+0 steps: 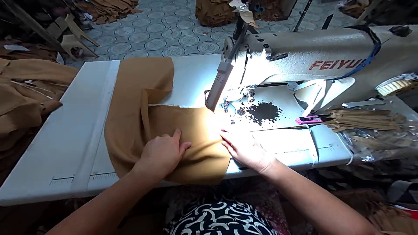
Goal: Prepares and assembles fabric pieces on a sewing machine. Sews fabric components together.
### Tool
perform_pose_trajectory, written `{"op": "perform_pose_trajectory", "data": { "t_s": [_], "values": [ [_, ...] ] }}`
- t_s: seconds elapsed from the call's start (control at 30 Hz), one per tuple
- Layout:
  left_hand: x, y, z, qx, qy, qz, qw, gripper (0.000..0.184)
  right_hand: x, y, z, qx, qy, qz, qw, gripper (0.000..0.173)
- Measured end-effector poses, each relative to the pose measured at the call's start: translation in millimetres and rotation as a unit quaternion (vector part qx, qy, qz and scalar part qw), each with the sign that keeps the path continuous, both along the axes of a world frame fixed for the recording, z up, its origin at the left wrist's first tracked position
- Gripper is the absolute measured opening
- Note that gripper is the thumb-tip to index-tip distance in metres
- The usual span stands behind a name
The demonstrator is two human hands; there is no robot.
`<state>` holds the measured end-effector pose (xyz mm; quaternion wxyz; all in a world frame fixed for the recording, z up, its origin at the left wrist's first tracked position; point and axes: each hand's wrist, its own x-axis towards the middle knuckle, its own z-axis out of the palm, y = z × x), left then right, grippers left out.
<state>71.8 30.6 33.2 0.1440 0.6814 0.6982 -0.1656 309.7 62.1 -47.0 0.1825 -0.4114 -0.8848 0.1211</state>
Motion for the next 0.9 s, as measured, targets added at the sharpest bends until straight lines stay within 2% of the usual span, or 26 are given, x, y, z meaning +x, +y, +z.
{"op": "perform_pose_trajectory", "data": {
  "t_s": [0.07, 0.13, 0.2, 0.27, 0.3, 0.37, 0.43, 0.5, 0.57, 0.67, 0.77, 0.8, 0.83, 0.9],
  "values": [
    [1.1, 1.3, 1.6, -0.013, 0.003, -0.005, 1.0, 0.071, 1.8, 1.8, -1.9, -0.003, 0.011, 0.01, 1.0, 0.033],
    [-12.1, 13.5, 9.6, 0.012, -0.029, -0.017, 0.999, 0.059, 3.8, 4.2, -6.6, 0.021, 0.038, 0.021, 0.999, 0.031],
    [-36.0, 45.2, 23.1, 0.081, -0.073, -0.033, 0.993, 0.045, 6.2, 6.8, -9.8, 0.037, 0.054, 0.029, 0.997, 0.031],
    [-67.4, 90.9, 30.9, 0.161, -0.11, -0.029, 0.98, 0.039, 7.8, 8.5, -9.3, 0.035, 0.056, 0.034, 0.997, 0.03],
    [-90.0, 115.1, 24.8, 0.188, -0.118, -0.037, 0.974, 0.04, 8.1, 8.6, -8.5, 0.03, 0.053, 0.035, 0.998, 0.031],
    [-140.1, 154.0, -0.5, 0.184, -0.151, -0.059, 0.97, 0.043, 8.4, 8.3, -7.3, 0.028, 0.049, 0.033, 0.998, 0.031],
    [-178.8, 162.7, -26.2, 0.165, -0.158, -0.041, 0.973, 0.049, 8.4, 7.5, -5.5, 0.023, 0.045, 0.028, 0.998, 0.032],
    [-198.6, 135.5, -40.2, 0.194, -0.112, 0.025, 0.974, 0.056, 8.5, 6.9, -4.7, 0.025, 0.045, 0.026, 0.998, 0.031],
    [-204.2, 87.0, -43.1, 0.226, -0.056, 0.144, 0.962, 0.066, 8.3, 8.0, -5.0, 0.03, 0.045, 0.029, 0.998, 0.031],
    [-220.5, 9.3, -48.1, 0.22, -0.027, 0.341, 0.913, 0.084, 6.2, 8.7, 1.7, 0.027, 0.016, 0.044, 0.999, 0.03],
    [-259.6, -35.3, -58.6, 0.201, 0.007, 0.432, 0.879, 0.101, 4.1, 7.2, 10.3, -0.007, -0.062, 0.055, 0.997, 0.037],
    [-265.5, -39.9, -56.5, 0.19, 0.023, 0.438, 0.879, 0.1, 5.1, 8.7, 4.8, 0.013, -0.044, 0.063, 0.997, 0.036],
    [-262.7, -39.8, -50.4, 0.187, 0.037, 0.425, 0.885, 0.09, 6.0, 12.5, -5.5, 0.057, 0.001, 0.072, 0.996, 0.033],
    [-225.8, -26.1, -22.1, 0.23, 0.029, 0.338, 0.912, 0.052, 9.7, 18.5, -12.2, 0.05, 0.04, 0.082, 0.995, 0.033]
  ]
}}
